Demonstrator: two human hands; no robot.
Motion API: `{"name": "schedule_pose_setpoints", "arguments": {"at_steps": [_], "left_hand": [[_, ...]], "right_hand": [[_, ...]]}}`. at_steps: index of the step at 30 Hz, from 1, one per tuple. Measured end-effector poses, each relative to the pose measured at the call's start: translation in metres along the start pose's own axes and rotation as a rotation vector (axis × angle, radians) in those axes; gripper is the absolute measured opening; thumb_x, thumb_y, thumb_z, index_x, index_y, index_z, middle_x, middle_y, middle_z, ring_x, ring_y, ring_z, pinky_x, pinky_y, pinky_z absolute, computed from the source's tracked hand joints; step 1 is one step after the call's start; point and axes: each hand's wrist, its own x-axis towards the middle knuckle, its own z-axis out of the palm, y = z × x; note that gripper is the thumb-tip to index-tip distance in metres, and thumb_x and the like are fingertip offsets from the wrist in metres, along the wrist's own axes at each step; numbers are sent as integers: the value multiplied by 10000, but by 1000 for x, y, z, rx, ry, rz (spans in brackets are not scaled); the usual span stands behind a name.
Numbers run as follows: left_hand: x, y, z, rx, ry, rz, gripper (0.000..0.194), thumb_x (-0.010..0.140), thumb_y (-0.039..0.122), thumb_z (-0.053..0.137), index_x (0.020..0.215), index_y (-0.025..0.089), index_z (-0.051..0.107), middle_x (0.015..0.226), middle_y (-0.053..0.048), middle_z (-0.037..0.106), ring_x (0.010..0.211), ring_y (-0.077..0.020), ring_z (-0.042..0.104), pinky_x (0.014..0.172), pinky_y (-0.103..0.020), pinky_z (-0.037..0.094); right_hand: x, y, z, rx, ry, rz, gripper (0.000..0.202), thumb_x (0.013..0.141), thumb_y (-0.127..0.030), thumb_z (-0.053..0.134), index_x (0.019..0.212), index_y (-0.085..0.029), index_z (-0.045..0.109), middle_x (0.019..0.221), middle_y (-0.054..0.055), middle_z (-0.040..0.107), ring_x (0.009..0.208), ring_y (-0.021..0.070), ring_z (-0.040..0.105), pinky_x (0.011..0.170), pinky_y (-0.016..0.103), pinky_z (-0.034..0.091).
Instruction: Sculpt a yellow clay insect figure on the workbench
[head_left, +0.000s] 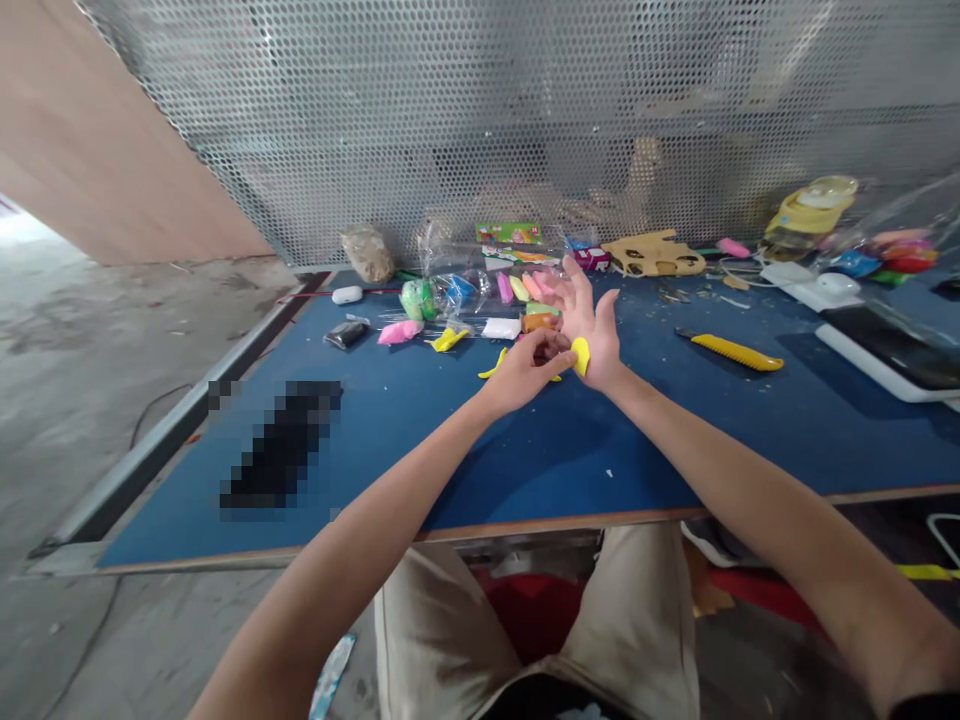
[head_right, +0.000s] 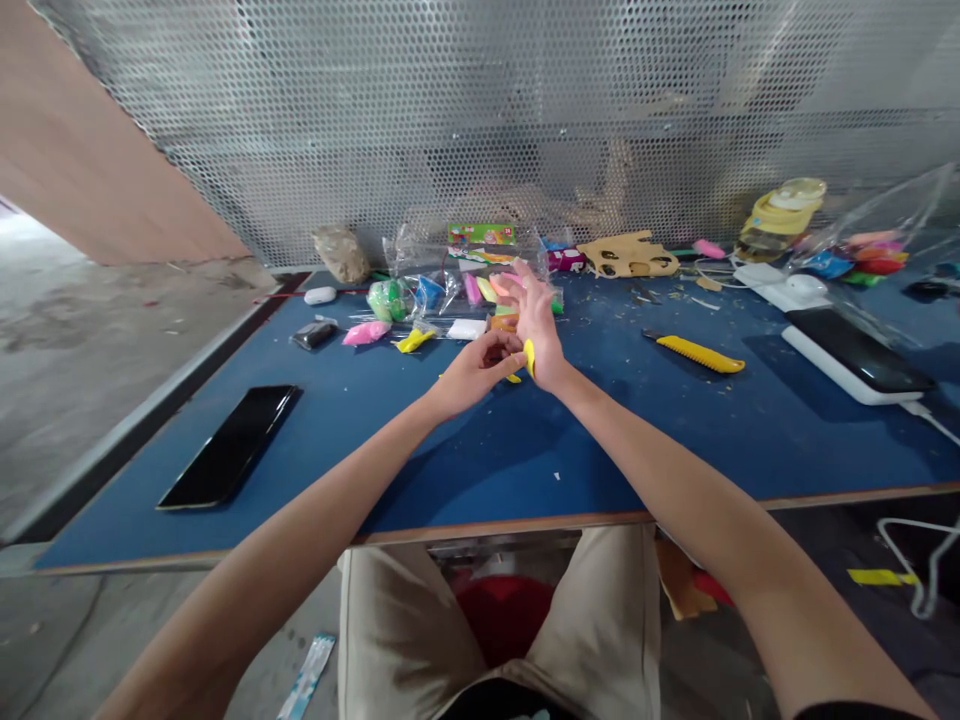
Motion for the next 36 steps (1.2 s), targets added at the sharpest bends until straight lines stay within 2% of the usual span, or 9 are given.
{"name": "schedule_pose_setpoints", "arguments": {"at_steps": [4,8,12,16,21,24,28,33,36], "left_hand": [[-3,9,1,-29,20,-55,284,883,393,715,1022,163,624,1012,-49,632,866,-139,584,782,-294,480],[-5,16,0,-104,6,-107,301,890,422,718,1006,153,649,980,-55,647,860,-139,590,788,-293,484],[-5,17,-4,-159,-15,-151,330,850,430,769,988,145,676,969,-59,662,872,-141,599,829,-305,486],[-5,19,-6,-249,-39,-197,333,834,394,791,1032,156,670,1019,-65,651,892,-145,609,813,-302,488],[-6,22,-4,-268,-53,-223,327,809,370,811,1020,160,674,1001,-56,631,847,-129,577,755,-281,467],[-6,23,-4,-310,-58,-232,304,773,352,833,952,165,672,956,-38,617,812,-119,558,730,-269,452],[-6,24,-5,-350,-47,-236,276,755,324,841,874,165,649,912,-27,612,814,-126,579,778,-297,465],[-6,25,-9,-272,-48,-244,312,785,322,818,1021,161,691,990,-61,662,853,-148,606,759,-302,451],[-6,24,-9,-246,-98,-203,333,776,352,841,997,147,698,975,-62,668,840,-140,601,759,-294,449]], "right_hand": [[-1,-2,2,-79,16,-59,869,843,-929,174,1500,-432,450,1466,2,569,1385,253,531,1054,441,503],[-1,-3,2,-150,6,-105,911,804,-965,185,1514,-449,428,1496,-8,534,1451,292,462,1055,475,502],[0,2,-2,-207,-5,-159,877,770,-988,248,1471,-508,464,1494,-38,525,1487,292,408,1107,506,467],[1,4,-4,-235,-7,-193,843,822,-952,179,1483,-505,449,1517,-43,501,1501,274,383,1184,530,381],[-2,3,-2,-229,2,-188,797,874,-901,133,1464,-492,478,1504,-32,517,1435,263,464,1159,521,403],[-4,3,-1,-246,28,-164,835,847,-925,139,1471,-482,471,1490,-24,527,1405,267,488,1125,520,437],[-3,3,-1,-250,12,-184,859,835,-937,140,1491,-475,445,1513,-25,507,1403,265,484,1141,514,416],[-2,2,-2,-221,17,-159,884,814,-956,148,1503,-476,425,1511,-22,509,1454,266,436,1152,519,405],[-3,2,-1,-235,28,-138,892,815,-953,143,1500,-466,440,1509,-25,514,1472,256,421,1162,508,406]]}}
